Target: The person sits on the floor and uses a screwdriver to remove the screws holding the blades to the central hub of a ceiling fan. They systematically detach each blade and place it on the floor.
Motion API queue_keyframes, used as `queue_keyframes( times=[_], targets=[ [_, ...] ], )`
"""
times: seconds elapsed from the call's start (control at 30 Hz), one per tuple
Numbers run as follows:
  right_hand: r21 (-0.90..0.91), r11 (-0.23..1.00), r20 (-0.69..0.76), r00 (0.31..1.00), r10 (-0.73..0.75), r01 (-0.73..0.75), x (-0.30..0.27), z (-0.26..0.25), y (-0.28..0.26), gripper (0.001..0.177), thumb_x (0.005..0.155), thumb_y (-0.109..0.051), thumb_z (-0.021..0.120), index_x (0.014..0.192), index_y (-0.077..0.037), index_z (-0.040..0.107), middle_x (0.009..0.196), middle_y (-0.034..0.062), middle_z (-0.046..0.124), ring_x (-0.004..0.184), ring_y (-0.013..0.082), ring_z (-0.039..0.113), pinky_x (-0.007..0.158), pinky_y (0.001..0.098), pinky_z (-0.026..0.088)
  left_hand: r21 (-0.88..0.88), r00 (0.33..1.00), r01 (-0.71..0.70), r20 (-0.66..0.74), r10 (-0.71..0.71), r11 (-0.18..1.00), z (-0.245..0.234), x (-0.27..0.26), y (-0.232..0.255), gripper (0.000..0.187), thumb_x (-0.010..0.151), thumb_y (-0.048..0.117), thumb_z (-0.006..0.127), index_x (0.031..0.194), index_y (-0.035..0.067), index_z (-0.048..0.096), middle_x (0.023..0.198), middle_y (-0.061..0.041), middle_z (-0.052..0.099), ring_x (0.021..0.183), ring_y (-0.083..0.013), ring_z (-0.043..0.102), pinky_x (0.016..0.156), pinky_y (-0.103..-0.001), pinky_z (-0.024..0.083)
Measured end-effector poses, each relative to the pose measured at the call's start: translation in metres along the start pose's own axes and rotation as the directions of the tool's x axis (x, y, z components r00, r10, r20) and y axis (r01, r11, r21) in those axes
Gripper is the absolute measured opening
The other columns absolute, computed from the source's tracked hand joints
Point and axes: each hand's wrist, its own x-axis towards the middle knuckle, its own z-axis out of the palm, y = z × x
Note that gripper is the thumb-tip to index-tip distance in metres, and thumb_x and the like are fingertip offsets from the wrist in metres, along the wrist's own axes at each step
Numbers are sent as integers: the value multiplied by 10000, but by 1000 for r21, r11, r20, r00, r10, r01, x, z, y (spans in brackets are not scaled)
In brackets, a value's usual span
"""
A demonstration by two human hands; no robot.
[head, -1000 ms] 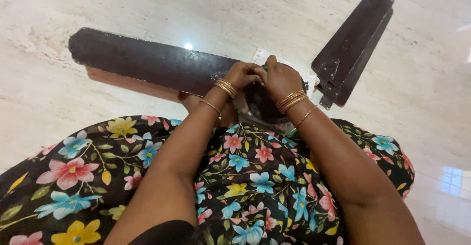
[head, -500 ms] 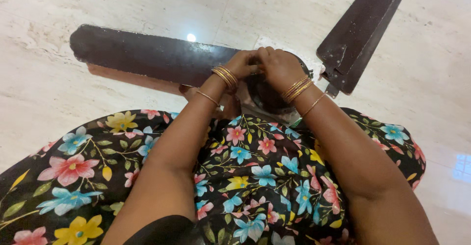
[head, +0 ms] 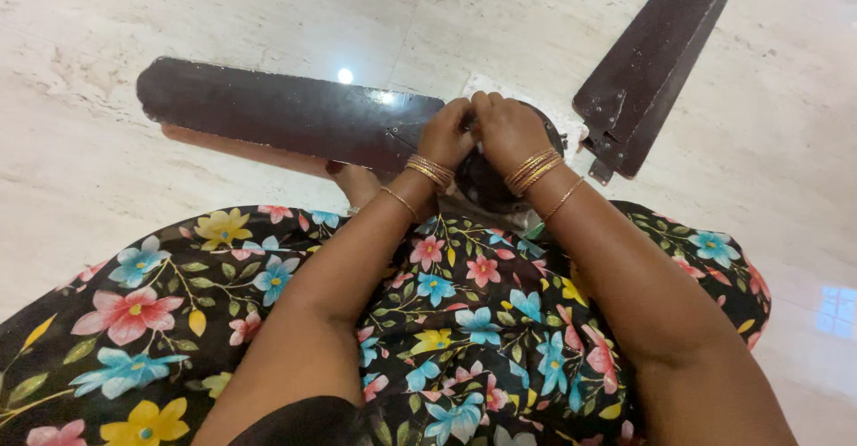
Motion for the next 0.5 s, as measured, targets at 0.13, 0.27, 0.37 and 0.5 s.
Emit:
queue_keyframes(
  times=[0.13,0.27,0.37,0.5],
  targets=[
    [41,995,-10,996,-94,94,-4,-1,5,243,857,-105,665,1082,-62,586,946,175,667,861,406,673,722,512,532,-10,948,37,318,-32,999,-9,24,-17,364,751,108,862,1069,18,708,982,-153,760,846,-166,710,787,-339,573],
    [94,995,-39,998,-39,42,-3,-6,2,169,883,-130,664,1031,-77,603,945,168,687,876,397,678,722,511,529,-217,841,151,541,-10,964,-12,40,-53,313,875,125,799,1159,17,726,1082,-83,793,974,-116,722,867,-308,588],
    [140,979,1,989,149,-148,-3,-5,-1,239,927,-261,704,1039,-73,607,920,163,700,857,397,675,713,506,528,-165,902,168,423,-84,972,-6,31,-63,319,861,121,813,1149,12,732,1042,-73,796,933,-116,727,835,-310,600],
    [184,975,-92,985,147,-128,-6,-1,-4,126,938,-169,707,1007,-87,641,962,158,691,852,390,669,716,494,529,24,972,58,228,-62,998,2,13,-47,252,863,105,830,1070,24,710,941,-116,755,840,-165,688,779,-339,585]
  ],
)
